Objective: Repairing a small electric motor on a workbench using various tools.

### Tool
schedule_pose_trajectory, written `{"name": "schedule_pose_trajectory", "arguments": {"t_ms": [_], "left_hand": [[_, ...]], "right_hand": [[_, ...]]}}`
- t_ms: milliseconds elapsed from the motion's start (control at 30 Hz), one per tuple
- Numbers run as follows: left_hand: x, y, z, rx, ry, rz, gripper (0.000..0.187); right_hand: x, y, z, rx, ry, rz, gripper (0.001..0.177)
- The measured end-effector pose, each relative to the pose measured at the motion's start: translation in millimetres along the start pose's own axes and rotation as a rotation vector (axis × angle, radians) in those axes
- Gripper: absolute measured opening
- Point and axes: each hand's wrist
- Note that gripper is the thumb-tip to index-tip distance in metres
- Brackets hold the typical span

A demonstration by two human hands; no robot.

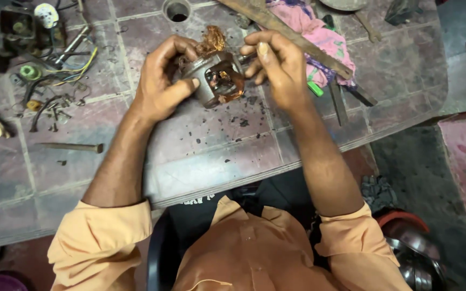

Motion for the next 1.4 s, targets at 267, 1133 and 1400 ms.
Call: {"name": "schedule_pose_trajectory", "arguments": {"t_ms": [267,1133,1400], "left_hand": [[6.5,0.1,8.1,0.131,0.135,-0.028,0.045],[6.8,10.7,3.7,-0.073,0.092,-0.118,0.064],[9.0,9.8,4.3,-0.139,0.124,-0.145,0.066]], "right_hand": [[-3.1,-15.6,-23.7,-0.393,0.303,-0.144,0.018],[-16.3,-48.6,-27.0,-0.828,0.802,-0.412,0.037],[-17.0,-56.1,-29.4,-0.922,0.765,-0.442,0.019]]}}
Point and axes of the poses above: each hand's wrist, its own x-axis towards the middle knuckle, its own y-axis out of the back of the hand, z = x × y, and after that the axes turned 15 degrees about x, right-handed
